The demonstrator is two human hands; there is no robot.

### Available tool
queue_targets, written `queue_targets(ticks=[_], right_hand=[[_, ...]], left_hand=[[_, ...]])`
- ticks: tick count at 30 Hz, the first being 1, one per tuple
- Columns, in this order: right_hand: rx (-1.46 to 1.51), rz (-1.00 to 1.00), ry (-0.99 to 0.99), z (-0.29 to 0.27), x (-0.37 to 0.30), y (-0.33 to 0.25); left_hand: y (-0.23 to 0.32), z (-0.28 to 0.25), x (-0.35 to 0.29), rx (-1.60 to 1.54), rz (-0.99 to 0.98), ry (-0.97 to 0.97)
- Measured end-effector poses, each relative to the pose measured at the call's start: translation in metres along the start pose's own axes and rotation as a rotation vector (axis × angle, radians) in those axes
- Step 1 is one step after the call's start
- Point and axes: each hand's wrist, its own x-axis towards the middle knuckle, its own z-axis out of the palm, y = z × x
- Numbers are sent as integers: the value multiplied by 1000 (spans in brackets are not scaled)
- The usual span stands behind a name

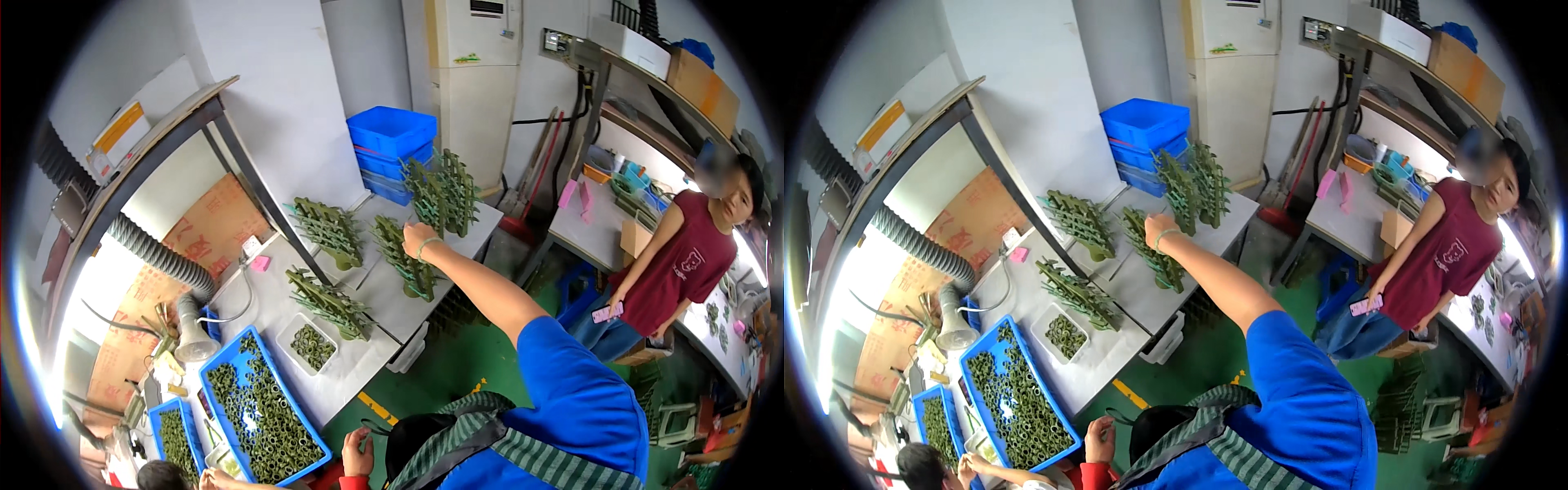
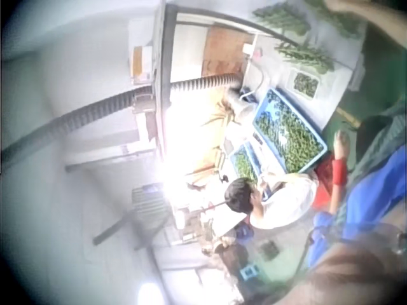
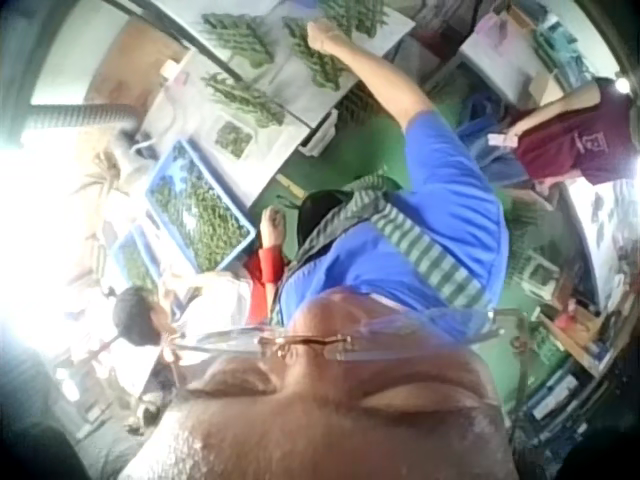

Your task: The person organizes green plastic frames on a table and then uses pliers and a heat tool to remove small plastic components from the frames.

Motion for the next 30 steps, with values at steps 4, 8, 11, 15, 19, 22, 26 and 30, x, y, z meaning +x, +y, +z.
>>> queue_targets(ticks=[4, 8, 11, 15, 19, 22, 26, 30], right_hand=[[53, -25, 8, 0, 0, 13], [77, -119, 171, -15, -33, -15], [67, -228, 200, -15, -32, -11], [59, -198, 202, -24, -43, -24], [-87, -35, 330, 2, -16, 11], [-91, -41, -58, -4, -8, 0], [-86, -17, -40, -12, -20, -11], [-94, 14, -6, -16, -22, -6]], left_hand=[[15, 12, 0, -15, 8, 10], [17, 18, -11, 4, -27, 53], [34, 21, -4, 81, -65, 16], [37, 25, -2, 44, -36, 39], [44, 30, 7, 78, 16, -3], [36, 27, 4, 86, -11, -2], [26, 25, 1, 70, 23, 12], [32, 19, 8, 59, 48, 21]])
